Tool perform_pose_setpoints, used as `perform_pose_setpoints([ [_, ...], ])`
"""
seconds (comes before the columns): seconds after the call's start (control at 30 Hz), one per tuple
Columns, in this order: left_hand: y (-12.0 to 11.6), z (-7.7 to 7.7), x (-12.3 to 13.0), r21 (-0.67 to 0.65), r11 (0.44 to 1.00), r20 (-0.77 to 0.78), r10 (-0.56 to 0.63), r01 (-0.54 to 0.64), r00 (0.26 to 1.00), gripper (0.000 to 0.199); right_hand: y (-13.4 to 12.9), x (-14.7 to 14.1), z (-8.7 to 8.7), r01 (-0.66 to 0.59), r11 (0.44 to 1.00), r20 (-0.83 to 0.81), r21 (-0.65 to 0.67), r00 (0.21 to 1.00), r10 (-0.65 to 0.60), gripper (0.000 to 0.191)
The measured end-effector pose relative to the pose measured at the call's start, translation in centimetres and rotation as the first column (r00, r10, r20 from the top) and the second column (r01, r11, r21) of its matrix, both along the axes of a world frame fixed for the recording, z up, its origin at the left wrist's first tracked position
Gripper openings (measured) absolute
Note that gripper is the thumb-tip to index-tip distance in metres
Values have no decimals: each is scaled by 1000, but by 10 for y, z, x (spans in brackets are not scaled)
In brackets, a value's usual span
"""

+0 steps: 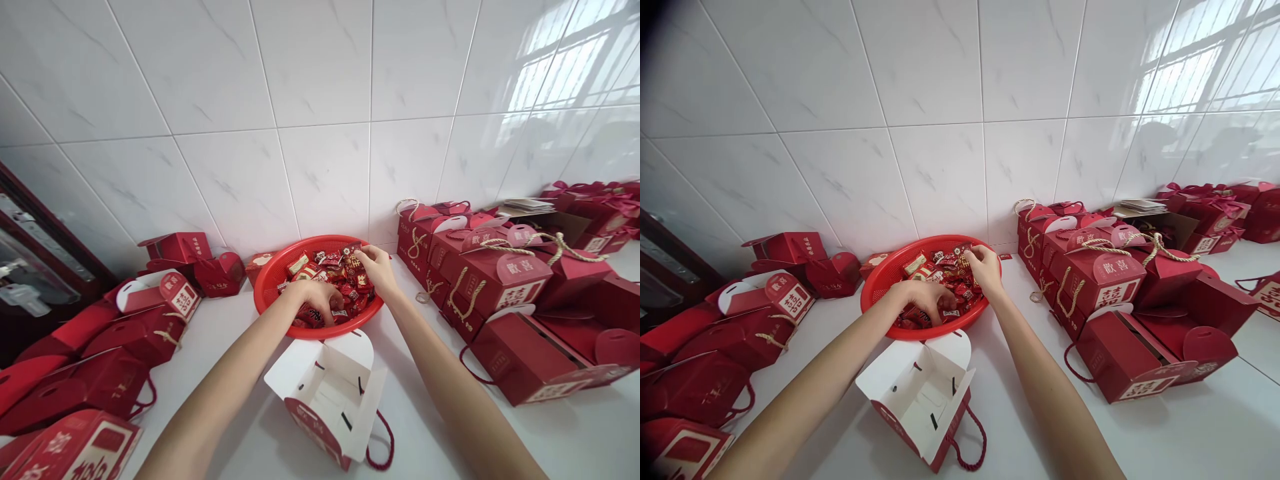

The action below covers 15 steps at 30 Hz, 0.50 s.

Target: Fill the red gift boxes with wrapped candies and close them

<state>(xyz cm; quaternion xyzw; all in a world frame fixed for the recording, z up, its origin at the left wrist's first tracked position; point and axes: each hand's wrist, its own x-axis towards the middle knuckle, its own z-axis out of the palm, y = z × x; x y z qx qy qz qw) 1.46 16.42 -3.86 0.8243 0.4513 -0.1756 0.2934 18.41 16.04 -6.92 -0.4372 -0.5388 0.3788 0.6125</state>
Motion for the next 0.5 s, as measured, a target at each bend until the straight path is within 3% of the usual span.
perform_pose_setpoints([
  [0.1,-3,-1,5,99,995,-190,35,-17,981,56,0,0,0,-7,1000,4,-21,1000,7,26],
  [0.17,-3,-2,5,122,992,-227,69,-42,972,46,0,-1,0,-8,1000,7,-17,1000,9,27],
  [0.37,1,0,-9,329,935,-103,178,-136,979,35,-1,-1,0,-33,999,8,-13,999,33,28],
  [0.5,10,1,-15,541,805,33,268,-242,963,34,0,0,0,-37,999,-6,-22,999,37,27],
])
